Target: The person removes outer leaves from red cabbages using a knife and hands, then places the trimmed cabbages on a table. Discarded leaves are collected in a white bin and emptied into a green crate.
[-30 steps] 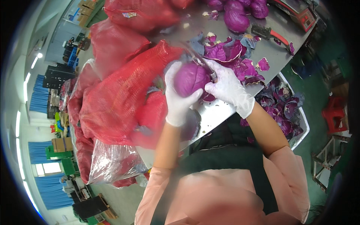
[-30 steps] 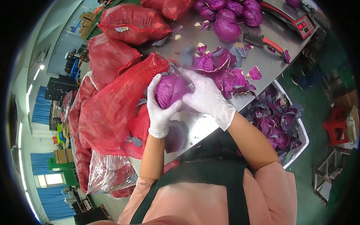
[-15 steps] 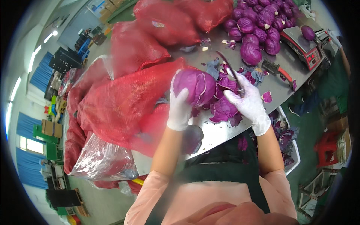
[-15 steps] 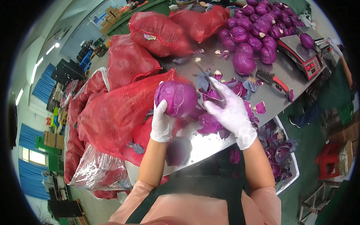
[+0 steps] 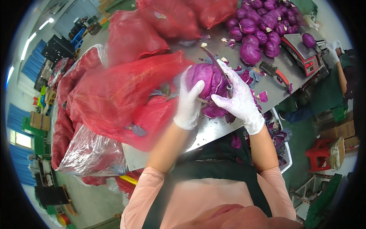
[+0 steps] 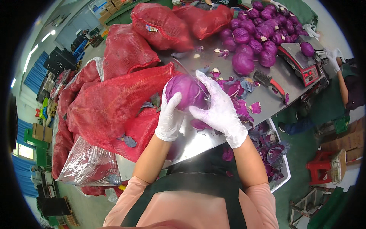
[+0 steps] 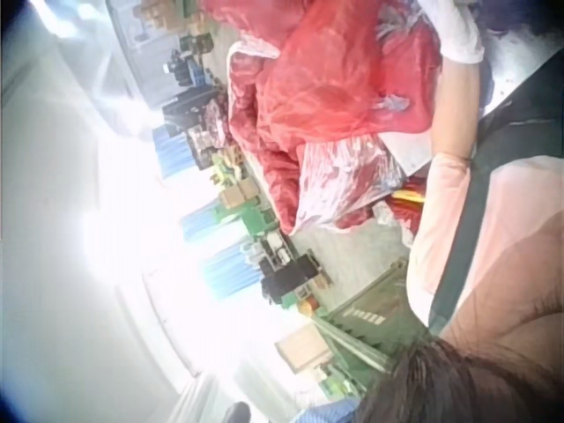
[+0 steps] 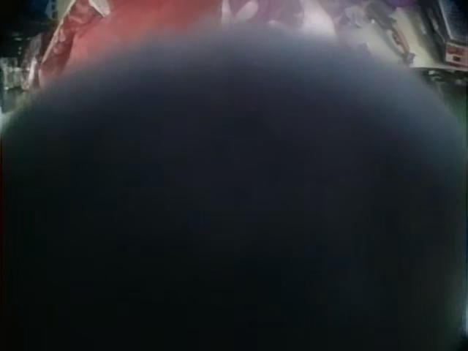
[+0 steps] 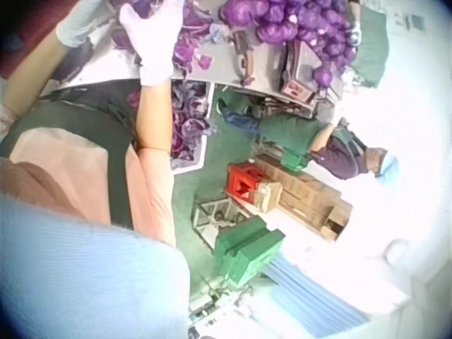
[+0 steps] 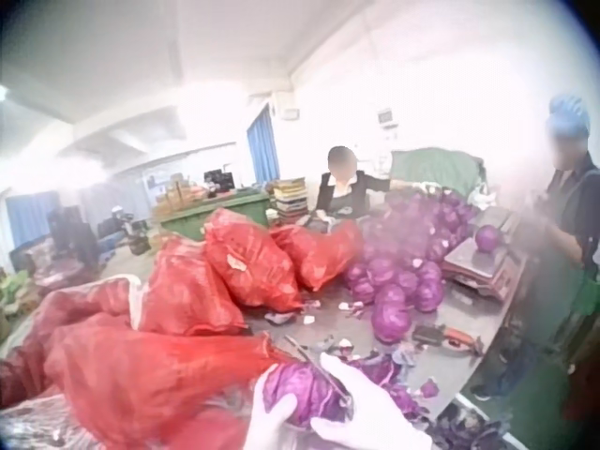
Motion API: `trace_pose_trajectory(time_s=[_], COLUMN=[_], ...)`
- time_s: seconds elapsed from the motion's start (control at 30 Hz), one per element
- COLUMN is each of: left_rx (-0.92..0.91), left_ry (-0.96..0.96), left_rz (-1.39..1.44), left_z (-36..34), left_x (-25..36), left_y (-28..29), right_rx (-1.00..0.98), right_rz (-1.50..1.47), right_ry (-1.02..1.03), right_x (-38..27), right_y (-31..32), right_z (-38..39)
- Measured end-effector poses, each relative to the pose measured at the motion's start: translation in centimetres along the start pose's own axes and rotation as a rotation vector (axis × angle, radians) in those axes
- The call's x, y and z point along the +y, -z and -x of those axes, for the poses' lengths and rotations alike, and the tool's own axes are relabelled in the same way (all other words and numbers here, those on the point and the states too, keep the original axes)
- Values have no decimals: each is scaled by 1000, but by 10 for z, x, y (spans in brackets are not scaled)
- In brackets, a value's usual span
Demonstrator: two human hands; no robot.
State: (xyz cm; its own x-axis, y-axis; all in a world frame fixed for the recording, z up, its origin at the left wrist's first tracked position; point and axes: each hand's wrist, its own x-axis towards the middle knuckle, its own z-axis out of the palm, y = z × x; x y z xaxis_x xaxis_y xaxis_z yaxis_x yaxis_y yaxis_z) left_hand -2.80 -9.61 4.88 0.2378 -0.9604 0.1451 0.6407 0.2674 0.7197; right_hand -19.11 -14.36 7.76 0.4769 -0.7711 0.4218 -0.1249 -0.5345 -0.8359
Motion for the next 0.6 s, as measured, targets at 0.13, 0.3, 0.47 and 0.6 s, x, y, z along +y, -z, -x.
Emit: trace_pose_trajectory(time_s=[0.13, 0.3, 0.47, 0.6], left_rx=[-149, -222, -293, -322], left_ry=[11, -29, -63, -38], left_rz=[78, -26, -76, -45], left_z=[-1, 2, 1, 3], left_x=[2, 11, 13, 15], left_y=[16, 16, 21, 20], right_rx=[-69, -26, -32, -124], right_rz=[-38, 183, 189, 157], right_ry=[7, 104, 118, -64], right_x=[-12, -26, -32, -38], right_y=[19, 21, 21, 25], right_z=[2, 12, 13, 13])
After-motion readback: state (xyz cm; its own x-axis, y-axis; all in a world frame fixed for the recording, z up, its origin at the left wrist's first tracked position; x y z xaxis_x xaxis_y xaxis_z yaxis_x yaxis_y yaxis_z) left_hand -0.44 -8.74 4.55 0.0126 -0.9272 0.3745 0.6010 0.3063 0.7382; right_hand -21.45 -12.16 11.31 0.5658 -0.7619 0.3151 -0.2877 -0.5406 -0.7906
